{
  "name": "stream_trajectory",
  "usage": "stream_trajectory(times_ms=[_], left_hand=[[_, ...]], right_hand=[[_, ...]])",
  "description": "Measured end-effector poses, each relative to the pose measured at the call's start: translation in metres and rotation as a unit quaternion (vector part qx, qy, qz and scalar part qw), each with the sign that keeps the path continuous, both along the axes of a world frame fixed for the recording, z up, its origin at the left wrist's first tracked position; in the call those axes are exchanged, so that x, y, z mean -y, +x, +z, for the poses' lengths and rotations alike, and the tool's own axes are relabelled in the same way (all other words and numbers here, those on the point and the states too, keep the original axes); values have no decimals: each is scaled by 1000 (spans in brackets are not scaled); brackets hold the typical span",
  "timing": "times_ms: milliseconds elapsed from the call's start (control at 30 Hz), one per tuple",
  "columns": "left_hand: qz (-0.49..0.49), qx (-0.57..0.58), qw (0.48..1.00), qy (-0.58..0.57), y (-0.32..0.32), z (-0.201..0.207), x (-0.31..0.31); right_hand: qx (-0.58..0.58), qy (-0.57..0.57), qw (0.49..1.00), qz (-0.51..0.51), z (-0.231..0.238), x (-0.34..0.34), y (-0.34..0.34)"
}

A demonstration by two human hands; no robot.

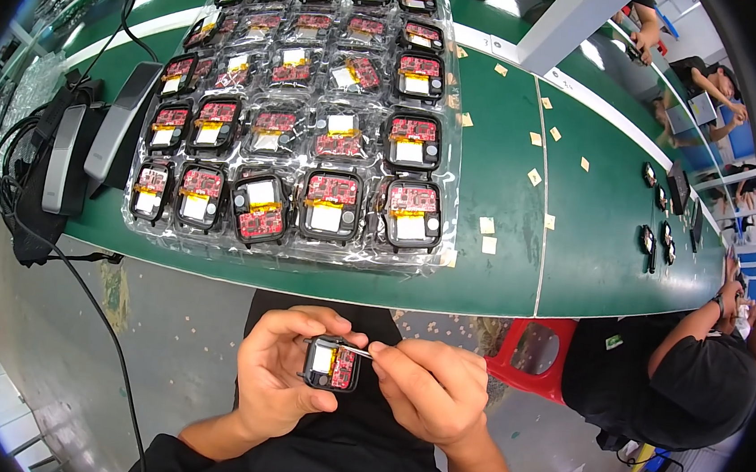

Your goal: Assembling electronic components into plastic housings on a factory assembly line.

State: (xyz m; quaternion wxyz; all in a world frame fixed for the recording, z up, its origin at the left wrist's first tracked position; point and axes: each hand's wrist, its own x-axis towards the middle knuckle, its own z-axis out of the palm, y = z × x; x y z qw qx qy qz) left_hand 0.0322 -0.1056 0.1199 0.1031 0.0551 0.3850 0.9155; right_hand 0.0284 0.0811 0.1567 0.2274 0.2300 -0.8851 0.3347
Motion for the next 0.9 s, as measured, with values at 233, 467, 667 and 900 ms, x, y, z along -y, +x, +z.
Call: stream_trajectory(times_ms=[233,467,667,900], left_hand=[[9,4,1000,-13,1,-2,1],[15,-6,999,-42,1,-3,3],[-1,-99,994,-34,-6,12,25],[151,-335,854,-368,-66,75,68]], right_hand=[[-14,48,999,-5,2,2,-1],[-36,84,996,-14,-3,6,3],[-1,-19,999,-51,4,-8,-2],[-44,-101,966,-234,-7,-57,-33]])
